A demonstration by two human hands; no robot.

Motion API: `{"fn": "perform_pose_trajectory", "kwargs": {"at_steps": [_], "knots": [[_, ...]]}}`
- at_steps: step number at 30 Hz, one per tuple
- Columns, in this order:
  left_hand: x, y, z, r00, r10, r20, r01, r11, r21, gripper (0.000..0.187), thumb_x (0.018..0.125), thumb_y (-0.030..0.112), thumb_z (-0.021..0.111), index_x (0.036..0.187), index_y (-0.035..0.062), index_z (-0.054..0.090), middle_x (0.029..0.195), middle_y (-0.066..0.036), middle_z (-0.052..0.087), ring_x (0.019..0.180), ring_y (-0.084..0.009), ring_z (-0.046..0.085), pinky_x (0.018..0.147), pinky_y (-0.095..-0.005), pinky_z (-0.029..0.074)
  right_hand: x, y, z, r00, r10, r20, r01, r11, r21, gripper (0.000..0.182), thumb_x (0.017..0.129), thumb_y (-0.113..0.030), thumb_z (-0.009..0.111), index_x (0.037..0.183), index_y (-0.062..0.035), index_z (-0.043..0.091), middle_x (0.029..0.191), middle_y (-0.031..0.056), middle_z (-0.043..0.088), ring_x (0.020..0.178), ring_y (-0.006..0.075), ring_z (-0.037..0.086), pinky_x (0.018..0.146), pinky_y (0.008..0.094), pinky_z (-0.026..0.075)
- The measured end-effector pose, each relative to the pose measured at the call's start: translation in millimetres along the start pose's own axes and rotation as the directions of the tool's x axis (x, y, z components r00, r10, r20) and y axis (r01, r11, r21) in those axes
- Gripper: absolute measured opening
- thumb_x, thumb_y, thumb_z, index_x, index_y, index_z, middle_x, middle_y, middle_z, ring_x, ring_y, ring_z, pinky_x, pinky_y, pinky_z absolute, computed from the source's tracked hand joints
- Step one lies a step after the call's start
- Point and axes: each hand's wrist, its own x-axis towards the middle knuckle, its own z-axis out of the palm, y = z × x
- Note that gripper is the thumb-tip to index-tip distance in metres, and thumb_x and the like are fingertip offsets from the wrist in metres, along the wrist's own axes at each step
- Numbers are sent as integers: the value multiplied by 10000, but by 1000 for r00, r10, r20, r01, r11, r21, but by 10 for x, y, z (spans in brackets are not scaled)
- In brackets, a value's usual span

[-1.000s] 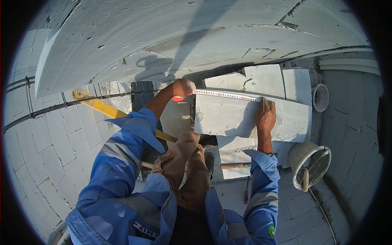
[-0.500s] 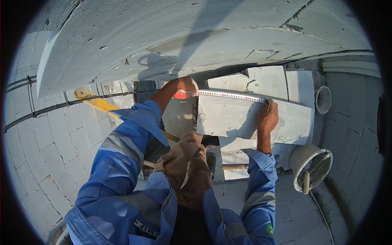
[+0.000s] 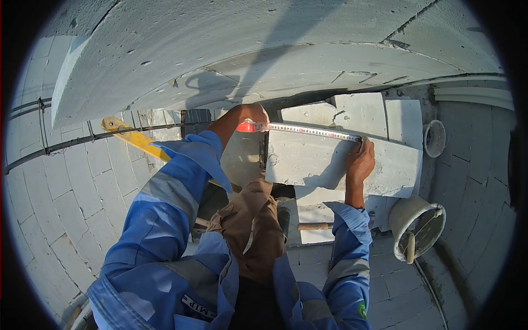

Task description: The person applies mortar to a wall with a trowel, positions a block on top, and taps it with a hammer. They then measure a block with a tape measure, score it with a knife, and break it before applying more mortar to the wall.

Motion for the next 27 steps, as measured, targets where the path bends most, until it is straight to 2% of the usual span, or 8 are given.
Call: {"fn": "perform_pose_trajectory", "kwargs": {"at_steps": [4, 6, 9, 17, 19, 22, 24, 27], "knots": [[12, -12, -8, 1000, 26, -2, -26, 998, 54, 194, 775, 106, 678, 943, 79, 769, 837, -46, 732, 778, -129, 629, 681, -306, 480, -5, 26, 42, 1000, 19, 4, -19, 999, -42, 263, 820, -35, 599, 1078, -43, 645, 931, 157, 624, 847, 362, 635, 704, 443, 518], [26, -28, -10, 1000, 10, 21, -9, 999, -37, 192, 771, 104, 681, 939, 76, 769, 838, -44, 732, 766, -128, 622, 676, -304, 476, 9, 23, 27, 1000, 6, -18, -7, 998, -56, 252, 828, -47, 603, 1076, -43, 646, 927, 159, 625, 835, 369, 640, 695, 447, 521], [75, -60, -21, 999, 18, 37, -18, 1000, -18, 189, 774, 103, 674, 935, 72, 769, 838, -44, 732, 753, -127, 621, 654, -298, 473, 24, 3, -1, 996, 74, 47, -71, 996, -61, 221, 826, -63, 611, 1042, -38, 650, 915, 165, 624, 809, 377, 646, 676, 450, 526], [21, -50, -23, 999, 38, 11, -38, 999, -2, 185, 779, 110, 661, 924, 62, 766, 815, -47, 723, 712, -121, 617, 602, -285, 465, 81, -2, -34, 999, -8, 43, 13, 994, -108, 179, 791, -72, 629, 962, -18, 634, 894, 176, 605, 809, 377, 635, 652, 449, 523], [11, -36, -8, 998, 55, 17, -55, 998, -10, 183, 780, 106, 658, 921, 62, 765, 808, -45, 719, 706, -121, 614, 603, -286, 465, 99, 2, -57, 997, 1, 80, 9, 993, -119, 200, 803, -87, 622, 987, -13, 644, 921, 185, 619, 813, 385, 642, 673, 451, 525], [-69, 14, 21, 1000, 0, -23, 0, 1000, 11, 180, 784, 89, 644, 916, 63, 764, 802, -44, 717, 718, -125, 620, 620, -293, 473, 88, -50, -94, 992, 33, 123, -16, 991, -132, 220, 810, -99, 618, 1009, -9, 647, 947, 191, 630, 816, 392, 647, 689, 455, 526], [-47, -16, 45, 997, 64, -34, -64, 998, 17, 178, 783, 88, 643, 911, 61, 763, 803, -53, 719, 728, -129, 627, 624, -304, 483, 63, -43, -100, 991, 51, 127, -33, 990, -139, 219, 805, -96, 620, 1005, -10, 641, 946, 189, 626, 815, 391, 646, 685, 457, 525], [-32, -34, 71, 997, 54, -51, -55, 998, -3, 171, 783, 94, 650, 906, 65, 765, 804, -55, 722, 718, -135, 636, 620, -311, 491, 31, -45, -89, 996, 23, 89, -11, 991, -133, 184, 771, -74, 647, 938, -11, 604, 899, 174, 586, 823, 366, 628, 670, 441, 517]]}}
